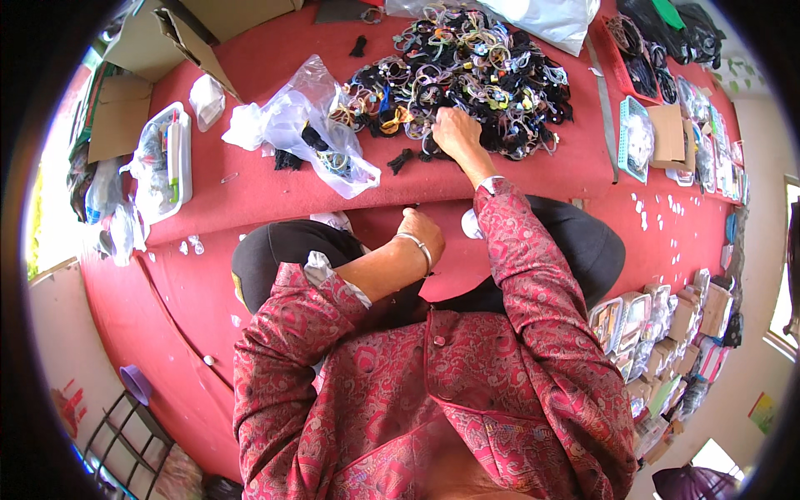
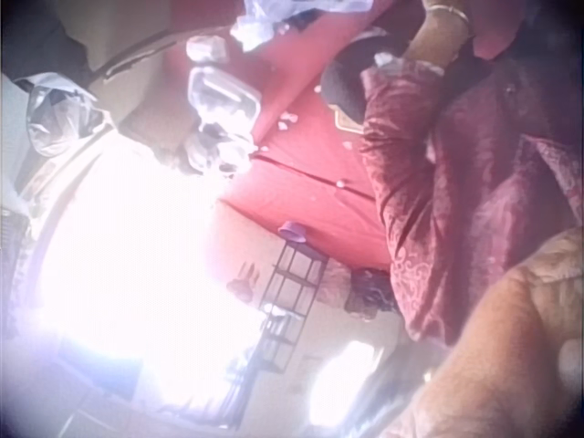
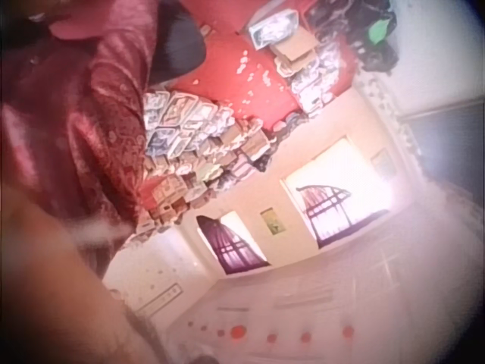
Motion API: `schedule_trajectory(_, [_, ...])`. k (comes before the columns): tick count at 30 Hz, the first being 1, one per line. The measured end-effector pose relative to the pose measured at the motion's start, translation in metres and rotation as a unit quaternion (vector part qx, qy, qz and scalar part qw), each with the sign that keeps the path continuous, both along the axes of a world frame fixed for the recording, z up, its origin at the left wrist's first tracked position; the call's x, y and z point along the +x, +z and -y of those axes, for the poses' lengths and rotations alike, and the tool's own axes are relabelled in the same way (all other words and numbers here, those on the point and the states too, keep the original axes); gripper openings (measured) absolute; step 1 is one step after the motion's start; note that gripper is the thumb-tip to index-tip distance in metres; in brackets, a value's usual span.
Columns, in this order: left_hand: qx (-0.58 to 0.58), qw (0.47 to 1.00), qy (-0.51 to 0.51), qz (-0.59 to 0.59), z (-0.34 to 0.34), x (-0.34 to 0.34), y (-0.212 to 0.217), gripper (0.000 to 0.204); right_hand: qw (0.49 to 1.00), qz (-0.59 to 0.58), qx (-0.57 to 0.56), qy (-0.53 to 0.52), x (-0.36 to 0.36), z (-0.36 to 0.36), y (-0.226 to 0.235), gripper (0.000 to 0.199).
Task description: The person sits on the floor and sorts through a large pile of hair accessories, picking up individual items and placing them into a plastic bag. The person also briefly handles a hairbrush and a small green box before returning to the sorting task.
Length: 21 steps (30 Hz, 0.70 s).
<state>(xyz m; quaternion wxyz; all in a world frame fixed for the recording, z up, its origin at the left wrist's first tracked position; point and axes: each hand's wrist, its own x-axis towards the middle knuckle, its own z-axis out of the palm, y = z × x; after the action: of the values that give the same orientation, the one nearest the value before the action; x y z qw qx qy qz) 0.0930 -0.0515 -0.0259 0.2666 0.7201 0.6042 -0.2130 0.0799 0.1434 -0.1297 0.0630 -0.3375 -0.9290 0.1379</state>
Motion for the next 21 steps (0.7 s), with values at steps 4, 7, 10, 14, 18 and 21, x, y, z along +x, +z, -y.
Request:
schedule_trajectory(4, [-0.007, 1.0, 0.003, 0.018, -0.002, -0.003, 0.005, 0.019, 0.989, -0.121, -0.062, 0.053, -0.036, 0.004, 0.007, 0.015])
schedule_trajectory(7, [-0.017, 0.999, 0.01, 0.044, -0.001, -0.005, 0.0, 0.019, 0.994, -0.084, -0.024, 0.071, -0.059, 0.016, -0.013, 0.021])
schedule_trajectory(10, [-0.015, 0.999, 0.026, 0.033, -0.001, -0.005, 0.002, 0.018, 0.997, -0.015, -0.048, 0.056, -0.066, 0.017, -0.019, 0.015])
schedule_trajectory(14, [-0.005, 1.0, -0.003, 0.013, 0.001, -0.004, 0.007, 0.018, 0.995, -0.072, -0.068, -0.012, -0.051, -0.009, -0.013, 0.012])
schedule_trajectory(18, [-0.006, 1.0, -0.026, 0.013, -0.002, -0.004, 0.013, 0.019, 0.882, -0.197, -0.404, -0.14, -0.028, -0.014, 0.036, 0.018])
schedule_trajectory(21, [0.035, 0.999, 0.019, 0.012, 0.002, -0.002, -0.005, 0.02, 0.812, -0.28, -0.496, -0.129, -0.021, 0.005, 0.056, 0.018])
